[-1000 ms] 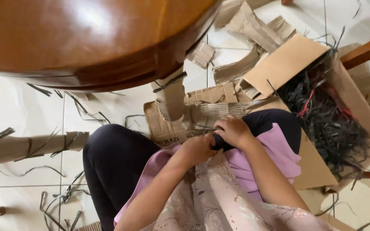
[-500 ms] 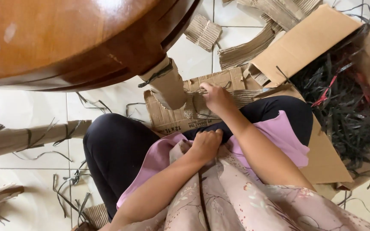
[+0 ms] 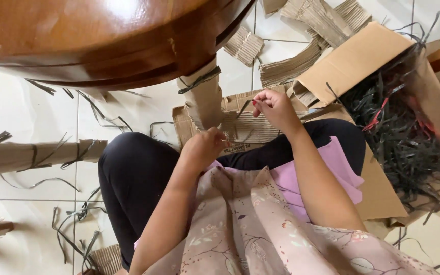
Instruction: Wrapping wooden stool legs with protective cardboard and securing them with plastic ties.
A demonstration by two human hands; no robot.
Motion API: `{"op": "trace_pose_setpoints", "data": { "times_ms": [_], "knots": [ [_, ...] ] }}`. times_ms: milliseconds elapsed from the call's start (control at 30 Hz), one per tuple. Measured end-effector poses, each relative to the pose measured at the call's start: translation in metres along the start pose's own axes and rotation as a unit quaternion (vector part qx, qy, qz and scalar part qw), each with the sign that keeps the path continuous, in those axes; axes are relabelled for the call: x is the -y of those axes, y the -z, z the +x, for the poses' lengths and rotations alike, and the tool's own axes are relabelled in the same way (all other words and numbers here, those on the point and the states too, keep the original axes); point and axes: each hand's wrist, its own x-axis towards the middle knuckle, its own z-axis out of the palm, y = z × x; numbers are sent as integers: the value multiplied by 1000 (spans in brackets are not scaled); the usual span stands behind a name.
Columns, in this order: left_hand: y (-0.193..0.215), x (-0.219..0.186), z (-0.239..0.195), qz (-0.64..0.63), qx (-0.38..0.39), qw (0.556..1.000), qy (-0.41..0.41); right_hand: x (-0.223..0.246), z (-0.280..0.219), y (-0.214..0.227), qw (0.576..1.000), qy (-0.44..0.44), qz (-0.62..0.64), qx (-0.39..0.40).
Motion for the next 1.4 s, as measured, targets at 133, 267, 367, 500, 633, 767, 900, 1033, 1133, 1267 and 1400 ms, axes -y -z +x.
{"op": "trace_pose_setpoints", "data": {
  "times_ms": [133, 267, 367, 500, 633, 767, 900, 1033, 1133, 1267, 1400],
  "knots": [
    [5, -18, -4, -172, -23, 984, -35, 7, -17, -1, 996, -32, 85, 10],
    [-1, -37, -4, -320, -85, 940, -85, -8, -17, -11, 980, -43, 183, 62],
    [17, -54, -8, -358, -161, 911, -126, -18, -17, -16, 966, -29, 231, 114],
    [3, -33, 2, -334, -203, 910, -142, -26, -15, -19, 955, -2, 238, 179],
    [8, -36, 1, -359, -247, 890, -132, -31, -14, -14, 969, -21, 128, 210],
    [21, -48, -5, -379, -253, 882, -120, -60, -7, -2, 975, -55, -172, 131],
    [27, -51, -9, -375, -249, 886, -107, -45, -7, 6, 981, 38, -191, -22],
    [18, -44, -4, -391, -239, 882, -106, 3, -23, -8, 991, 124, -41, -18],
    [19, -42, -6, -390, -224, 887, -103, 14, -32, -33, 985, 152, 48, 62],
    [19, -31, -8, -401, -192, 891, -93, -13, -28, -41, 990, 73, 114, 31],
    [36, -33, -13, -463, -165, 866, -89, -11, -26, -13, 975, 36, 221, 4]
  ]
}}
